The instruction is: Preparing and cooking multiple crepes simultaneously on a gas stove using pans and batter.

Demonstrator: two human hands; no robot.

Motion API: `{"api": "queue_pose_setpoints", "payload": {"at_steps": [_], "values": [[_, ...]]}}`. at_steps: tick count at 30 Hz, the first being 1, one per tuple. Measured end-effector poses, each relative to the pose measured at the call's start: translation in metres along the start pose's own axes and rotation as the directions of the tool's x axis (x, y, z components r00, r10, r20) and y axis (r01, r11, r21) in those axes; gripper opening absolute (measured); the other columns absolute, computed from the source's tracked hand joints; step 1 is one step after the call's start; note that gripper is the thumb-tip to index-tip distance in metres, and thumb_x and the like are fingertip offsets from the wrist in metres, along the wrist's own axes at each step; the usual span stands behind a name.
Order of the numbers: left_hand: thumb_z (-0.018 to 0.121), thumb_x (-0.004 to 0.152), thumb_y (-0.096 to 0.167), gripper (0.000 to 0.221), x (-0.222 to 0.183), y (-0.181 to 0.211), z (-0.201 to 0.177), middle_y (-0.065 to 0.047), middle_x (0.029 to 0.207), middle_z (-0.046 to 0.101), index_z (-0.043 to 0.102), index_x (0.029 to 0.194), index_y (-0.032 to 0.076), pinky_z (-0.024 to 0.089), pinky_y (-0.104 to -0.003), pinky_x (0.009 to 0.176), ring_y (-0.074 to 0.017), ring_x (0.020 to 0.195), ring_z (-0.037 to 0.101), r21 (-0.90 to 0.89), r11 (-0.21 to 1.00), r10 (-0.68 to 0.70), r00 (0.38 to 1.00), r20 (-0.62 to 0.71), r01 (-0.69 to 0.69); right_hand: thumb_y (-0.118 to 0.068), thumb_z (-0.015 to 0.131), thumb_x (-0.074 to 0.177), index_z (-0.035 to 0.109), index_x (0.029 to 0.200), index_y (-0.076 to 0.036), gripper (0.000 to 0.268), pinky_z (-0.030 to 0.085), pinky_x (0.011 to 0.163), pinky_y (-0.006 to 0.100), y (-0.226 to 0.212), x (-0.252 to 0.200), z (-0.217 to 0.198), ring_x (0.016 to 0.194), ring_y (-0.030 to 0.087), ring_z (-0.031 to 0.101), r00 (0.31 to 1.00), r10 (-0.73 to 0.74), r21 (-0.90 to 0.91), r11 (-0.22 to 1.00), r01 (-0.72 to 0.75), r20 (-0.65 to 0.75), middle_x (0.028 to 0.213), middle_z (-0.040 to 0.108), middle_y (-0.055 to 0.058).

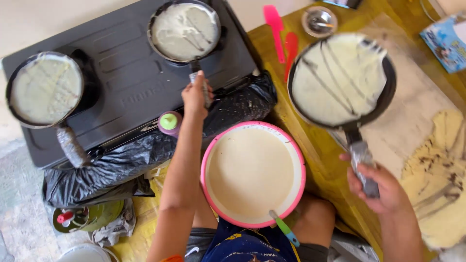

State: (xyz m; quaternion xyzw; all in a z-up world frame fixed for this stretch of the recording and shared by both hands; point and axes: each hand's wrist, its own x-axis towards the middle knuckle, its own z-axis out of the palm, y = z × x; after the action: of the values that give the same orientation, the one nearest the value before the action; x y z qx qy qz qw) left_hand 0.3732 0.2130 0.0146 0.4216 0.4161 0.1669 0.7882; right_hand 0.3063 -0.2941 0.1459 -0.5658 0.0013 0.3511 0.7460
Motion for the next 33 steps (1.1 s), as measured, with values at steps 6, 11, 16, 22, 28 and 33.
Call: {"api": "queue_pose_setpoints", "payload": {"at_steps": [6, 11, 16, 22, 28, 33], "values": [[0.068, 0.078, 0.05, 0.036, -0.044, 0.033, 0.004, -0.005, 0.068, 0.067, 0.07, 0.08, 0.014, 0.044, -0.03, 0.041, -0.0188, 0.05, 0.061, 0.067, 0.99, -0.126, 0.989, 0.082, 0.121, -0.019, 0.063, 0.09, 0.049, 0.142, 0.007, 0.06, 0.029, 0.039, 0.024, 0.078, -0.114, -0.061, 0.044, 0.014, 0.04, 0.988, 0.047, 0.524, 0.851, 0.037, -0.147, 0.064, 0.046, 0.008], [0.063, 0.033, 0.076, 0.092, -0.092, 0.013, -0.01, -0.012, 0.079, 0.066, 0.064, 0.093, 0.007, 0.049, -0.033, 0.063, -0.0258, 0.065, 0.062, -0.134, 0.97, -0.202, 0.979, 0.027, 0.204, -0.006, 0.07, 0.085, 0.042, 0.146, 0.005, 0.068, 0.052, 0.051, 0.018, 0.071, -0.162, -0.147, 0.066, 0.011, 0.059, 0.952, -0.019, 0.604, 0.768, 0.211, -0.307, 0.098, 0.06, 0.013], [0.032, 0.08, 0.111, 0.13, -0.156, -0.132, -0.114, -0.015, 0.102, 0.076, 0.066, 0.132, -0.002, 0.054, -0.048, 0.081, -0.0298, 0.088, 0.068, 0.093, 0.706, -0.674, 0.624, 0.396, 0.702, -0.015, 0.062, 0.092, 0.055, 0.112, -0.006, 0.022, 0.043, 0.06, 0.045, 0.01, -0.133, -0.219, 0.07, 0.023, 0.054, 0.319, -0.259, -0.379, 0.828, -0.413, -0.912, 0.089, 0.051, 0.009], [0.033, 0.096, 0.093, 0.105, -0.226, -0.18, -0.168, -0.023, 0.091, 0.068, 0.065, 0.126, -0.002, 0.047, -0.047, 0.066, -0.0371, 0.072, 0.06, 0.316, 0.618, -0.785, 0.541, 0.302, 0.72, -0.02, 0.063, 0.088, 0.039, 0.16, -0.007, 0.077, 0.05, 0.048, 0.032, 0.09, -0.087, -0.356, 0.07, 0.023, 0.062, 0.426, -0.68, -0.293, -0.309, -0.905, -0.597, 0.106, 0.059, 0.007], [0.033, 0.106, 0.074, 0.082, -0.227, -0.168, -0.159, -0.021, 0.092, 0.066, 0.062, 0.129, 0.0, 0.049, -0.047, 0.066, -0.0385, 0.075, 0.064, 0.413, 0.678, -0.705, 0.697, 0.132, 0.608, -0.012, 0.074, 0.089, 0.048, 0.15, -0.002, 0.067, 0.053, 0.058, 0.033, 0.05, -0.094, -0.331, 0.08, 0.025, 0.063, 0.344, -0.839, -0.411, -0.161, -0.897, -0.422, 0.104, 0.062, 0.009], [0.052, 0.098, 0.029, 0.045, -0.303, -0.167, -0.026, -0.019, 0.085, 0.057, 0.062, 0.129, -0.004, 0.045, -0.04, 0.061, -0.0306, 0.064, 0.055, 0.609, 0.704, -0.615, 0.742, 0.267, 0.365, -0.008, 0.08, 0.092, 0.052, 0.143, 0.001, 0.059, 0.059, 0.065, 0.04, -0.019, -0.084, -0.21, 0.082, 0.03, 0.069, 0.352, -0.804, -0.68, 0.088, -0.727, -0.48, 0.106, 0.068, 0.019]]}}
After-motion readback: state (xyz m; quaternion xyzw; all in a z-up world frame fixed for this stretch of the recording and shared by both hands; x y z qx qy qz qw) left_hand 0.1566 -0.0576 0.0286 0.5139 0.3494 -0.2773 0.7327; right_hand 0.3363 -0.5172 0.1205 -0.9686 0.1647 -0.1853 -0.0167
